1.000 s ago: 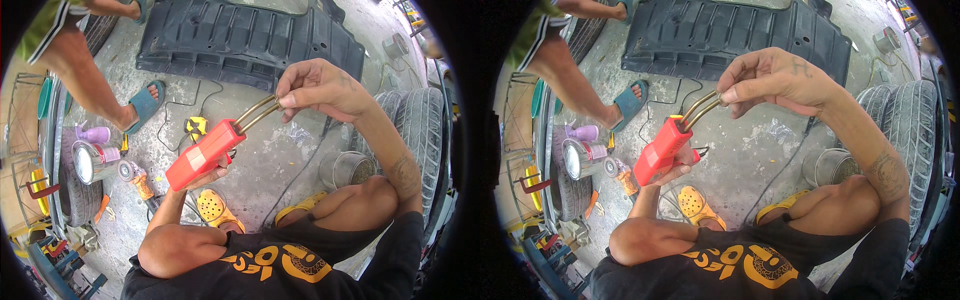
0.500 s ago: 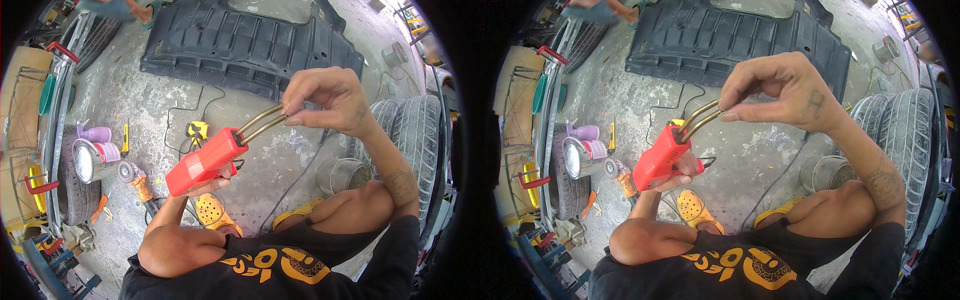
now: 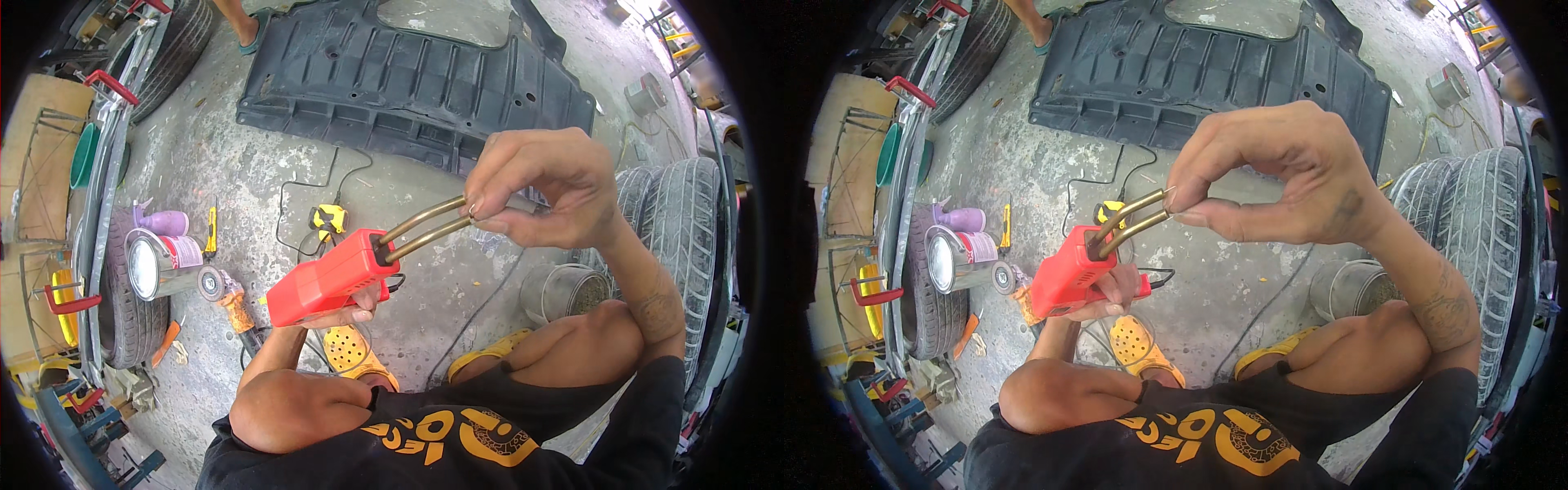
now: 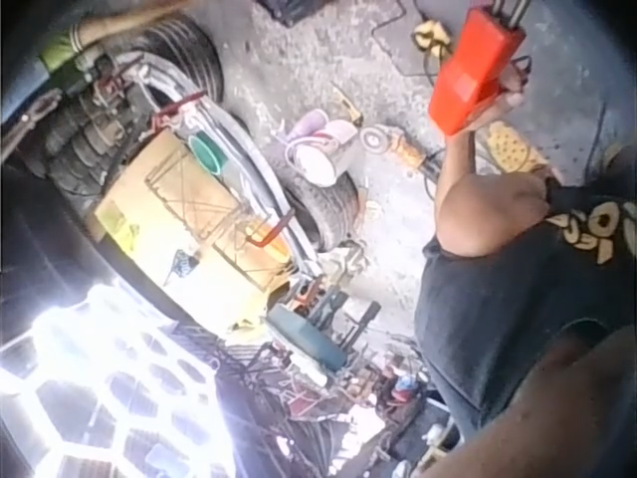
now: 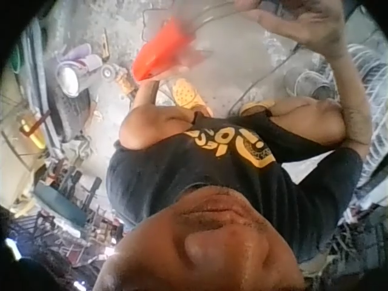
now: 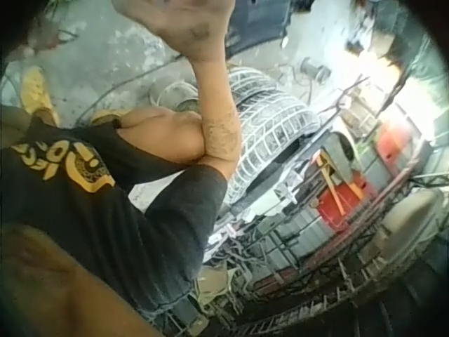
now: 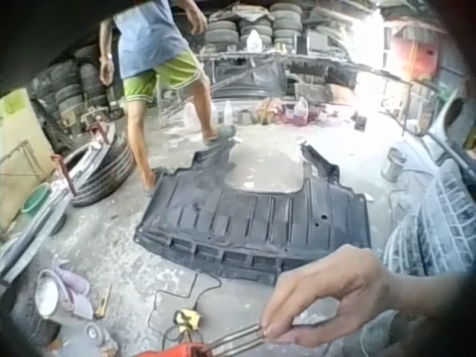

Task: The recorder is repairing a black plastic automotive underbody panel using a hot stapler tool.

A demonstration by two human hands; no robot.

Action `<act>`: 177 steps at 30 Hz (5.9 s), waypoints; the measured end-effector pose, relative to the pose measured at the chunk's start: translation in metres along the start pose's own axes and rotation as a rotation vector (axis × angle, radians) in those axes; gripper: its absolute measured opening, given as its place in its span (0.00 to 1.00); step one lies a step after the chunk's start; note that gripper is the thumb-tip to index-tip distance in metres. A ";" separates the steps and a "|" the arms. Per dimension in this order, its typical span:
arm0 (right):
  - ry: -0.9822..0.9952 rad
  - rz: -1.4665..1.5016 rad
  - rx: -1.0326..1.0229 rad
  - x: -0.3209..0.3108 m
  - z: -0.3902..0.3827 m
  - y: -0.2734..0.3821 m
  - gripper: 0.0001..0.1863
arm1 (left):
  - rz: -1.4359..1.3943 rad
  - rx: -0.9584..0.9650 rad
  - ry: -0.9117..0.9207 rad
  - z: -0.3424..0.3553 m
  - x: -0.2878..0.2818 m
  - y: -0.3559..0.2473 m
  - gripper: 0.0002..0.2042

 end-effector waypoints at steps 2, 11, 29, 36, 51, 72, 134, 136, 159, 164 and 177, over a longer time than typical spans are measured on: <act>0.014 -0.071 -0.047 0.002 0.000 0.007 0.09 | -0.223 0.014 0.194 -0.005 0.005 0.010 0.21; 0.002 -0.076 -0.134 0.005 -0.002 0.017 0.10 | -0.114 0.108 0.269 -0.001 0.013 -0.004 0.27; 0.031 -0.240 -0.097 0.005 -0.002 0.026 0.11 | 0.419 0.069 0.023 -0.012 -0.017 0.005 0.16; 0.061 -0.288 -0.065 0.008 -0.002 0.026 0.11 | 0.396 0.059 0.081 -0.003 -0.011 -0.004 0.16; -0.078 -0.212 -0.041 0.004 -0.003 0.013 0.14 | 0.185 0.103 0.238 -0.003 -0.005 -0.009 0.32; 0.347 -0.566 0.670 -0.090 -0.023 -0.188 0.31 | 0.394 0.057 -0.164 -0.004 -0.037 -0.089 0.10; -0.165 -0.958 0.631 0.069 -0.141 -0.339 0.29 | 0.221 -0.276 -0.278 0.065 -0.183 0.067 0.17; -0.158 -0.955 0.628 0.065 -0.141 -0.340 0.28 | 0.216 -0.258 -0.313 0.063 -0.183 0.073 0.16; -0.476 -0.559 0.534 0.053 -0.166 -0.344 0.17 | 0.420 -0.522 -0.109 0.067 -0.205 0.078 0.13; -0.603 -0.815 0.644 0.055 -0.184 -0.340 0.22 | 0.372 -0.670 0.183 0.103 -0.205 0.090 0.11; -0.643 -0.667 0.676 0.069 -0.195 -0.324 0.25 | 0.537 -0.603 0.119 0.112 -0.221 0.102 0.11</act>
Point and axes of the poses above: each hand's wrist, its own z-axis towards the middle knuckle, its own x-axis out of the palm, y = z × x, the point moved 7 cm from there along z, towards the middle knuckle, and after that the axes turned 1 degree about y, right-handed, at the moved point
